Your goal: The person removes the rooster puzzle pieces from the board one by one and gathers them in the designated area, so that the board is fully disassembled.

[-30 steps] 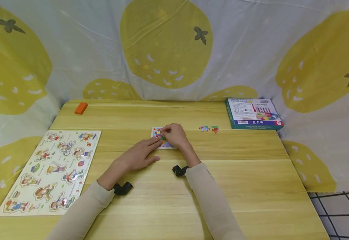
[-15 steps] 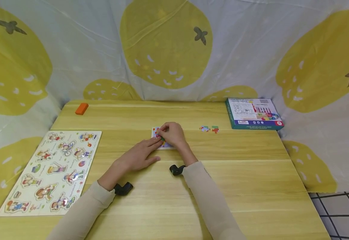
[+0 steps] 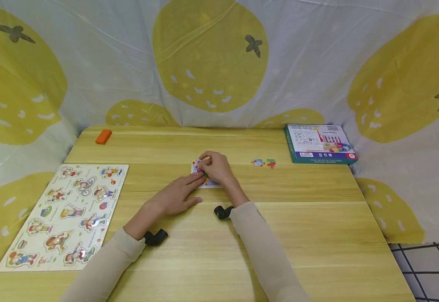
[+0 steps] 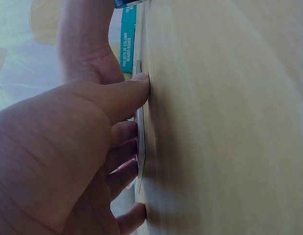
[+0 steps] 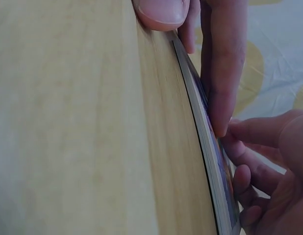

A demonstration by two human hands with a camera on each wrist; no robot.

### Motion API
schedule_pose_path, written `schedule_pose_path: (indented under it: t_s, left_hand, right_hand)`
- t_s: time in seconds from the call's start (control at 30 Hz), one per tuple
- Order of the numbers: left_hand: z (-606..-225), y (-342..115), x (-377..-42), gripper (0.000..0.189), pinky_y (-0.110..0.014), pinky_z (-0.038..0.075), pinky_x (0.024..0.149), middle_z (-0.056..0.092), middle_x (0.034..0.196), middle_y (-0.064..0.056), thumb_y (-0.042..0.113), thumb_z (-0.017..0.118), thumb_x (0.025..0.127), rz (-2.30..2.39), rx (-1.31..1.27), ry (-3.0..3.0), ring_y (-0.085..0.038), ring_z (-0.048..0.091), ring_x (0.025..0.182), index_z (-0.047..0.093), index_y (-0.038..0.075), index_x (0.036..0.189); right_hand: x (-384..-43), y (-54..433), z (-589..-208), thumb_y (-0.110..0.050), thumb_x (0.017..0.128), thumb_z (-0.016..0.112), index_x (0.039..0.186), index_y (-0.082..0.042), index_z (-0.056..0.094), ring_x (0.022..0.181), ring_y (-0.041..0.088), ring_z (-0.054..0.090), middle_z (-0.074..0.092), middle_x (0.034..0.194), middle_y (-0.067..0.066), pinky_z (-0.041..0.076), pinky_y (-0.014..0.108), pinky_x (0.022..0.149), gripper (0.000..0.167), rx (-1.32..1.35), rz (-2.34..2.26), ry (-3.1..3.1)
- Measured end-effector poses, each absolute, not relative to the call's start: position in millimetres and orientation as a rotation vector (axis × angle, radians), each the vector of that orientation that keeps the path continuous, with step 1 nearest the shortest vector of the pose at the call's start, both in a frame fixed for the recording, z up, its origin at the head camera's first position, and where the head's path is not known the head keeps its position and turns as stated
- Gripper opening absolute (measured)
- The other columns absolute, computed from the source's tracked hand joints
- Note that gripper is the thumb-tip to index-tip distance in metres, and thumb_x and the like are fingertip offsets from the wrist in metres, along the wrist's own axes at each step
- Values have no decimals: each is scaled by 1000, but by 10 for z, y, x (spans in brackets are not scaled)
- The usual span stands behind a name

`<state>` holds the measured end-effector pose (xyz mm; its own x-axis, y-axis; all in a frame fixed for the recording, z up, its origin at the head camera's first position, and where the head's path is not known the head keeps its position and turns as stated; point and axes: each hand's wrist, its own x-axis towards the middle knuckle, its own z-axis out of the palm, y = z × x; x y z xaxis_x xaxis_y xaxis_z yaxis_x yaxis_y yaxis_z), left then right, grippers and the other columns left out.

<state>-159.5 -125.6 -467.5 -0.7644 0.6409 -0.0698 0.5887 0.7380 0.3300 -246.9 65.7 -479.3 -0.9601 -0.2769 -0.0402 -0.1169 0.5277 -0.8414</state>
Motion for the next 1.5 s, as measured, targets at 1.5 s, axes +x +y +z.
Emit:
schedule_pose_path:
  t_s: [1.5]
  left_hand:
    - [-4628, -1195, -1647, 63, -55, 31, 124, 32, 168, -11, 41, 59, 105, 438, 989, 2750, -36, 33, 153, 43, 13, 158]
  right_hand:
    - [-2610, 1917, -4724, -24, 94, 74, 101, -10, 77, 77, 24, 67, 75, 92, 11, 50, 30, 66, 16, -112, -1437, 2734]
